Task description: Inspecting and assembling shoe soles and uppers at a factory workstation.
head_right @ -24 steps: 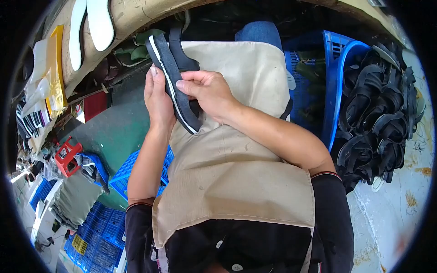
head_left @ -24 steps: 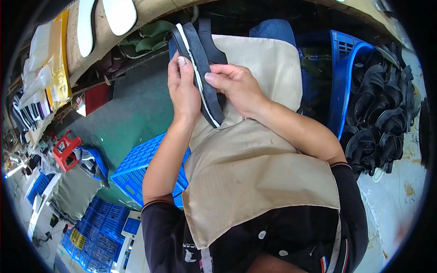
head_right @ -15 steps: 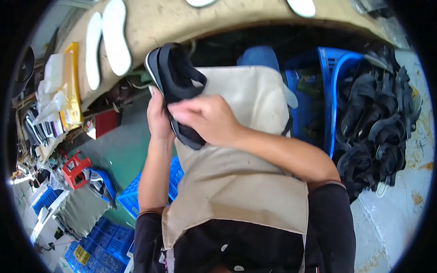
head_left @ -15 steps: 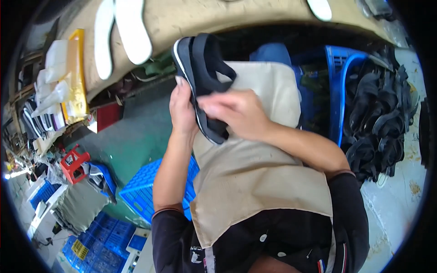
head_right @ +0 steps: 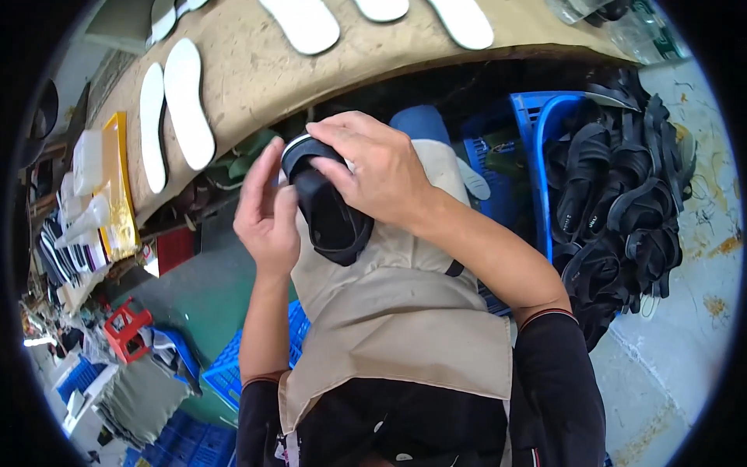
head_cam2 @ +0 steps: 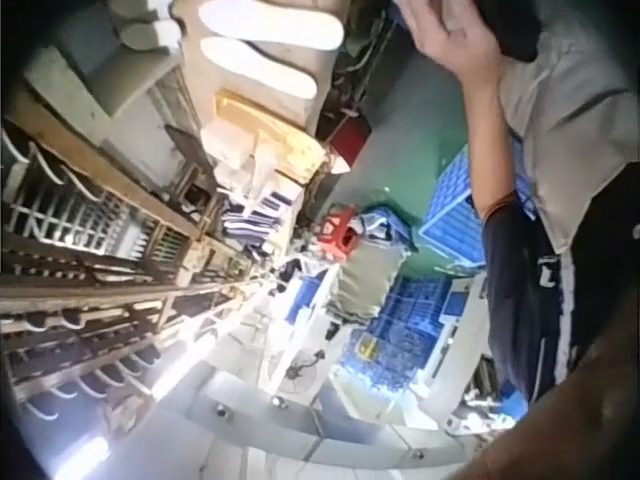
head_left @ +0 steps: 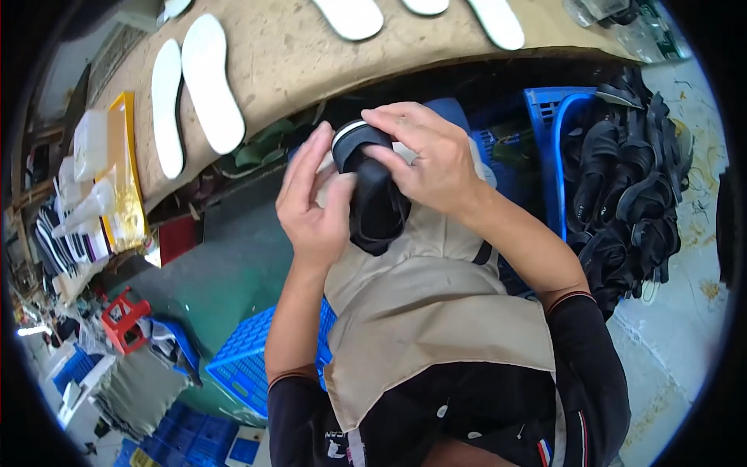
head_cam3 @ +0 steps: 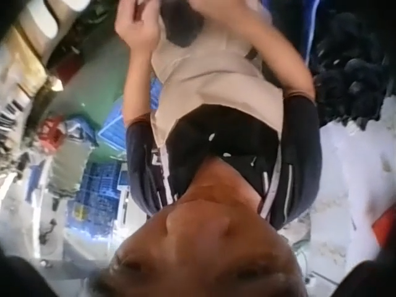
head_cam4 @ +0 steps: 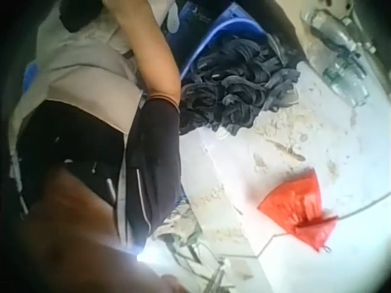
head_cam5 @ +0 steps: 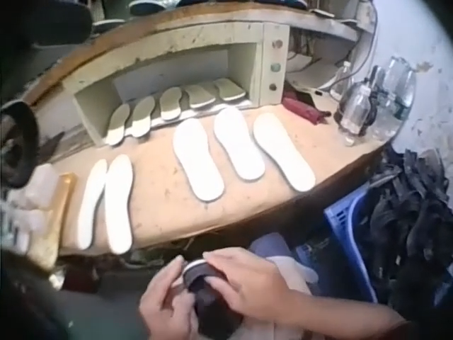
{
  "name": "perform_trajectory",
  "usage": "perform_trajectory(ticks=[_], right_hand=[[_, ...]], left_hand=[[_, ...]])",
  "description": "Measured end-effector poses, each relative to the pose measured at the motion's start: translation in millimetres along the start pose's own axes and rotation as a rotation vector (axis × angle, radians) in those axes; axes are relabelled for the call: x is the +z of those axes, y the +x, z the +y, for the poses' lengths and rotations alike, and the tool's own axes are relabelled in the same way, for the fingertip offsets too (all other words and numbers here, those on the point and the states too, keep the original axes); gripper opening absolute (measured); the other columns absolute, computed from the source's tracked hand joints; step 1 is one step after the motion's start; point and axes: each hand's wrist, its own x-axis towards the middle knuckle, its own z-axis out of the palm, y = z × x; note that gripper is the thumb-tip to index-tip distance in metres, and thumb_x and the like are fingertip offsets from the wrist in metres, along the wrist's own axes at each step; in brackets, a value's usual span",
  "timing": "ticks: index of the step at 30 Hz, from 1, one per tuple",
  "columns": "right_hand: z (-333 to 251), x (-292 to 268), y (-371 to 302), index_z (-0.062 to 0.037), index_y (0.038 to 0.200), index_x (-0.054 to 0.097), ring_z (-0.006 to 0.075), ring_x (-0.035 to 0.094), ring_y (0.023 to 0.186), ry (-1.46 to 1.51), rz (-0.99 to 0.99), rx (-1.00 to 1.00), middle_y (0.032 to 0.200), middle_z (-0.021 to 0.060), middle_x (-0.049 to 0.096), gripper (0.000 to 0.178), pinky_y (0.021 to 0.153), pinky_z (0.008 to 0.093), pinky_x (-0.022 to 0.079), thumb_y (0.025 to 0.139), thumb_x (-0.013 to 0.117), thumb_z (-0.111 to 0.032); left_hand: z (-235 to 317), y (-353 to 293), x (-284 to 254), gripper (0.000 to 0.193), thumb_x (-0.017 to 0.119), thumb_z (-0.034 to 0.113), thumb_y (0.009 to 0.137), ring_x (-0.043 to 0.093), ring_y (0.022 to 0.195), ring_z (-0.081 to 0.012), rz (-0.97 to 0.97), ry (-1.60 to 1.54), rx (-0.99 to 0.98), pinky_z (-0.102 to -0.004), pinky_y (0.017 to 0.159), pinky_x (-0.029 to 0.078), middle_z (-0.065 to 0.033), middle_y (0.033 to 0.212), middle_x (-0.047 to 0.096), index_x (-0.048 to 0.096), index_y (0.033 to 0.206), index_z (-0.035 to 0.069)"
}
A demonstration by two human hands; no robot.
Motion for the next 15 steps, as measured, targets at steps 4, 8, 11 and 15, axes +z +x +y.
perform_trajectory(ticks=[4, 8, 11, 15], right_hand=[[2.7, 15.7, -6.5, 0.001, 0.107, 0.074, 0.0208, 0.067, 0.079, 0.034, 0.092, -0.14, 0.1, 0.0119, 0.072, 0.033, 0.072, 0.0248, 0.054, 0.075, 0.076, 0.004], [3.8, 19.9, -11.0, 0.001, 0.104, 0.074, 0.0167, 0.064, 0.072, -0.032, 0.139, -0.21, 0.094, 0.0094, 0.071, 0.026, 0.066, 0.0247, 0.052, 0.078, 0.075, 0.001], [4.5, 6.7, -3.3, 0.001, 0.101, 0.074, 0.013, 0.061, 0.068, -0.116, 0.149, -0.229, 0.09, 0.0073, 0.071, 0.02, 0.063, 0.0242, 0.05, 0.081, 0.075, -0.002], [7.2, -41.7, 20.3, -0.0007, 0.089, 0.074, 0.007, 0.056, 0.065, 0.848, -0.499, 0.799, 0.08, 0.0034, 0.067, 0.013, 0.057, 0.0211, 0.045, 0.089, 0.073, -0.013]], left_hand=[[13.7, 7.2, -14.0, 0.034, 0.07, -0.003, 0.083, 0.072, 0.097, -0.025, -0.025, 0.433, 0.28, -0.0292, 0.08, 0.058, -0.0181, 0.11, 0.073, 0.069, 0.116, -0.004], [19.4, 6.5, -13.6, 0.027, 0.071, -0.003, 0.083, 0.073, 0.091, -0.0242, -0.016, 0.609, 0.32, -0.0291, 0.076, 0.058, -0.0187, 0.105, 0.074, 0.071, 0.11, -0.004], [35.5, 7.6, -8.5, 0.018, 0.07, 0.001, 0.086, 0.072, 0.084, -0.021, 0.013, 0.618, 0.122, -0.0276, 0.072, 0.056, -0.0165, 0.097, 0.075, 0.073, 0.104, -0.003], [54.6, 13.7, -16.8, 0.015, 0.064, 0.009, 0.096, 0.063, 0.071, -0.0132, -0.077, 0.037, -0.541, -0.0235, 0.068, 0.052, -0.0091, 0.088, 0.073, 0.072, 0.099, -0.003]])
